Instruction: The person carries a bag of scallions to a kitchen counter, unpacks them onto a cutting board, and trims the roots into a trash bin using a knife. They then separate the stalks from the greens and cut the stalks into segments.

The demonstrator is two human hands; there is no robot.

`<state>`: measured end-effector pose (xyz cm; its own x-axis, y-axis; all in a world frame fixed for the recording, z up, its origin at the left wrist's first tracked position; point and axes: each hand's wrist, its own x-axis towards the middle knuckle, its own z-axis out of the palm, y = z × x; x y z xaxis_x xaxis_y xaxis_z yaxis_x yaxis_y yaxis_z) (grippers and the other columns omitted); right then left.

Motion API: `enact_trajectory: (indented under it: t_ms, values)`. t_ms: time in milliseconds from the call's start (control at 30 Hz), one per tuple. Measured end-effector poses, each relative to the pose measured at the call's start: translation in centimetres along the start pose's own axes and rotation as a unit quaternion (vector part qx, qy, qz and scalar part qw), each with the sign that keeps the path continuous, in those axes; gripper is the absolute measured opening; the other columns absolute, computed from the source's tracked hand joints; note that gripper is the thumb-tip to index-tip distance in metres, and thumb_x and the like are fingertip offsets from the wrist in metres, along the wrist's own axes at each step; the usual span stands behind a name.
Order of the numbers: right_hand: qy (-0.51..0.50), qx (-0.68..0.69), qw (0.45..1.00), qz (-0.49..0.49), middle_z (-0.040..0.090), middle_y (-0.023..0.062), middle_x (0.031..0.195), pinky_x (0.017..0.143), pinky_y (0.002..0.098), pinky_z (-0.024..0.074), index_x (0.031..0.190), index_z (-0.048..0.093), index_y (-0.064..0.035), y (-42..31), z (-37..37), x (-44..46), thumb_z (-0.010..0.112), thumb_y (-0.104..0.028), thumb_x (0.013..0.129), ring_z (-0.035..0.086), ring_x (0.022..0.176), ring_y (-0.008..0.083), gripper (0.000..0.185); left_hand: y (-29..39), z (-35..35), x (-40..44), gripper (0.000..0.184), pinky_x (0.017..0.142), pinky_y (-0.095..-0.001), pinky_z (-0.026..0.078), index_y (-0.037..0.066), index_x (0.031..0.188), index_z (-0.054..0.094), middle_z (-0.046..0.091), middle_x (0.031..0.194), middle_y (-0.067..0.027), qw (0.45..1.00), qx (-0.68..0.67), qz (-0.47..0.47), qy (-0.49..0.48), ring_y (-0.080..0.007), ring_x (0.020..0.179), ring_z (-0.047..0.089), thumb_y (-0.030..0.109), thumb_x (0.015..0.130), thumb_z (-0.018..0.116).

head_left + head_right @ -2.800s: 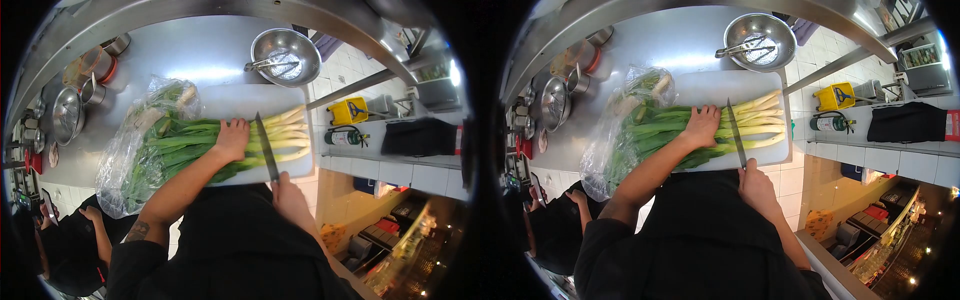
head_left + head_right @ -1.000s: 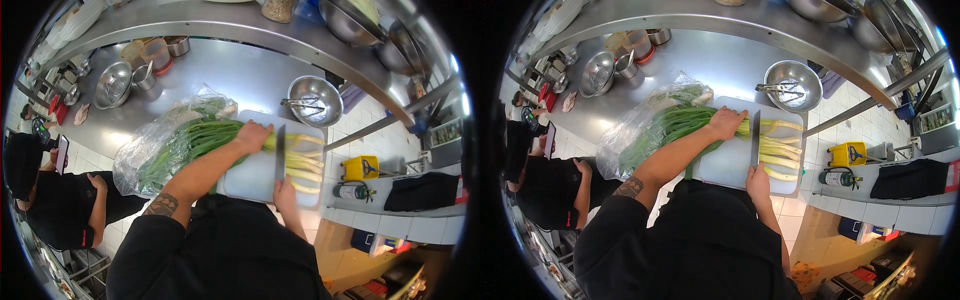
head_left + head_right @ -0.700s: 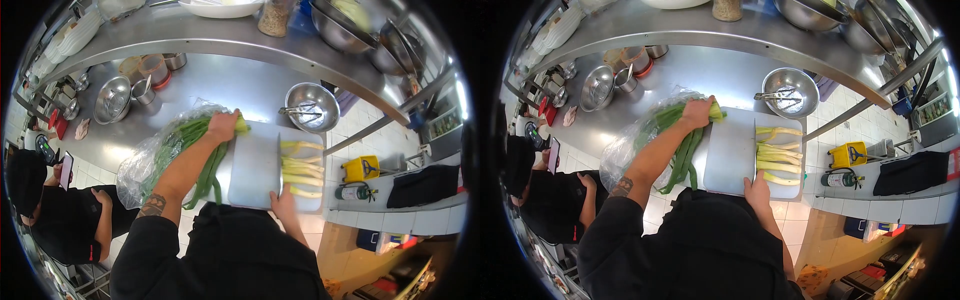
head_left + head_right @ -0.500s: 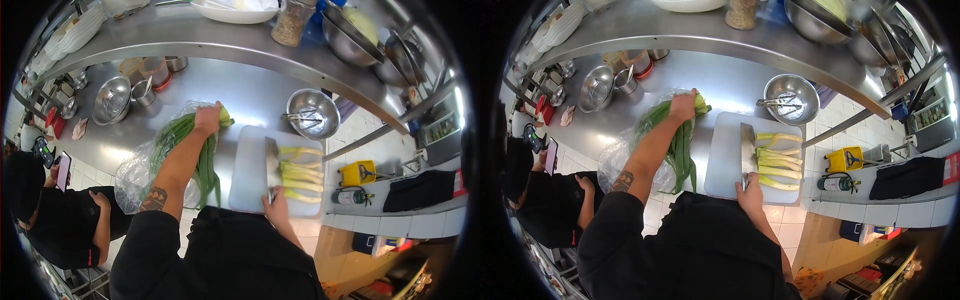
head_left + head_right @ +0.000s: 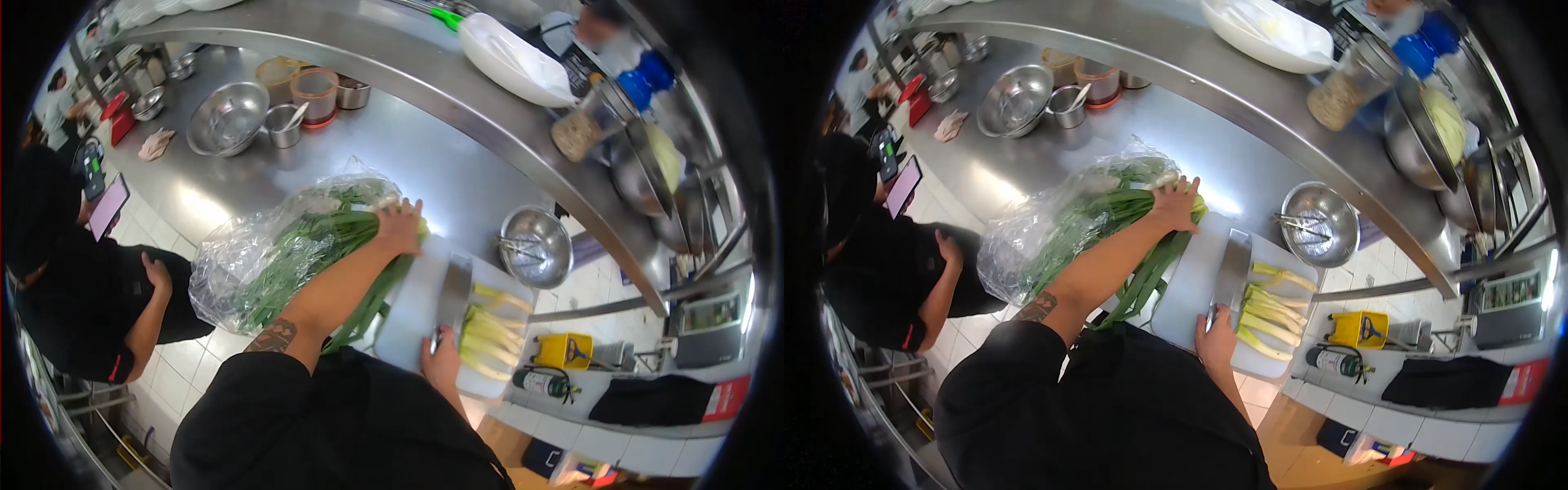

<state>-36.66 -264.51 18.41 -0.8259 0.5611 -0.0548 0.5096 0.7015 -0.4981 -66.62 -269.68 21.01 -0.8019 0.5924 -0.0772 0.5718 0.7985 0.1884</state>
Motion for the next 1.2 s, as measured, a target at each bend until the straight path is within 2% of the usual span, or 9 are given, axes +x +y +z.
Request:
enact_trajectory:
  t_ms: [100,133,233,333,500,600,900,1067,1200]
  values:
    - [0.003,0.004,1.0,-0.015,0.059,0.0245,0.11,0.075,0.0525,0.0498,0.123,0.047,-0.0057,-0.5,-0.7,-0.1,0.067,-0.029,0.087,0.061,0.093,0.0457,0.048,-1.9,-2.7,0.2,0.084,0.103,-0.0592,0.036,0.01,0.143,0.042,0.049,0.141,-0.0154,0.992,-0.116,0.045,0.019,-0.0305,0.127,0.051,0.046,0.075,0.075]
    - [-0.002,-0.008,1.0,-0.018,0.058,0.0232,0.111,0.075,0.0518,0.0499,0.122,0.05,-0.0057,-0.7,-1.2,-0.2,0.068,-0.029,0.086,0.061,0.093,0.0446,0.047,-3.5,-3.9,-0.1,0.048,0.097,-0.054,0.044,0.004,0.119,0.063,0.063,0.123,-0.017,0.98,-0.17,0.061,0.082,-0.0339,0.114,0.06,0.033,0.081,0.068]
    - [0.021,-0.024,0.998,-0.052,0.057,0.0204,0.11,0.075,0.0513,0.0499,0.118,0.054,-0.0058,-1.0,-2.0,0.6,0.069,-0.028,0.085,0.06,0.092,0.0431,0.042,-9.5,-4.3,1.9,0.027,0.086,-0.0485,0.052,0.001,0.095,0.071,0.069,0.098,-0.0223,0.964,-0.226,-0.067,0.123,-0.0378,0.098,0.066,0.021,0.079,0.063]
    - [0.052,-0.013,0.986,-0.16,0.057,0.0181,0.109,0.077,0.0482,0.05,0.118,0.055,-0.0052,-3.0,-2.1,3.6,0.068,-0.024,0.086,0.058,0.096,0.0405,0.04,-14.0,-0.7,3.0,0.02,0.077,-0.0487,0.054,0.0,0.085,0.072,0.068,0.089,-0.024,0.983,-0.175,-0.04,0.044,-0.0411,0.086,0.067,0.013,0.075,0.061]
    - [0.049,-0.004,0.938,-0.344,0.053,0.0166,0.129,0.091,0.0457,0.0481,0.13,0.052,-0.0051,-11.5,-1.3,11.1,0.062,-0.019,0.089,0.054,0.113,0.0375,0.044,-13.9,4.2,5.2,0.023,0.083,-0.0482,0.054,0.004,0.088,0.074,0.069,0.096,-0.0227,0.981,-0.193,-0.03,-0.001,-0.0402,0.091,0.067,0.016,0.072,0.063]
    - [-0.052,-0.057,0.925,-0.372,0.033,0.0092,0.155,0.108,0.0517,0.0347,0.144,0.041,-0.0088,-14.7,1.2,14.0,0.054,-0.021,0.094,0.033,0.139,0.0364,0.054,-13.2,2.4,5.5,0.035,0.091,-0.0463,0.052,0.0,0.101,0.071,0.066,0.11,-0.024,0.979,-0.181,-0.036,-0.086,-0.0384,0.104,0.065,0.022,0.074,0.064]
    - [-0.056,-0.101,0.926,-0.36,0.039,0.0131,0.149,0.108,0.0596,0.0308,0.14,0.046,-0.0106,-14.0,5.5,14.7,0.055,-0.024,0.093,0.033,0.138,0.0402,0.049,-12.3,2.2,7.1,0.05,0.102,-0.042,0.046,0.001,0.112,0.07,0.062,0.123,-0.0229,0.957,-0.201,-0.087,-0.191,-0.0357,0.117,0.06,0.035,0.076,0.062]
    - [-0.068,-0.097,0.93,-0.347,0.04,0.0146,0.147,0.109,0.0581,0.0318,0.137,0.048,-0.0116,-13.3,5.7,14.4,0.056,-0.025,0.092,0.034,0.137,0.0407,0.047,-12.5,1.4,7.7,0.047,0.091,-0.0401,0.051,0.003,0.102,0.073,0.068,0.112,-0.0213,0.968,-0.157,0.026,-0.196,-0.0326,0.105,0.066,0.032,0.066,0.065]
    - [-0.101,-0.094,0.936,-0.325,0.038,0.0113,0.149,0.112,0.0582,0.029,0.141,0.045,-0.0129,-13.0,6.0,14.2,0.052,-0.025,0.094,0.032,0.139,0.0376,0.049,-13.6,-2.7,4.6,0.04,0.079,-0.0385,0.052,0.001,0.093,0.073,0.071,0.095,-0.0189,0.941,-0.284,-0.04,-0.181,-0.0272,0.087,0.068,0.023,0.06,0.073]
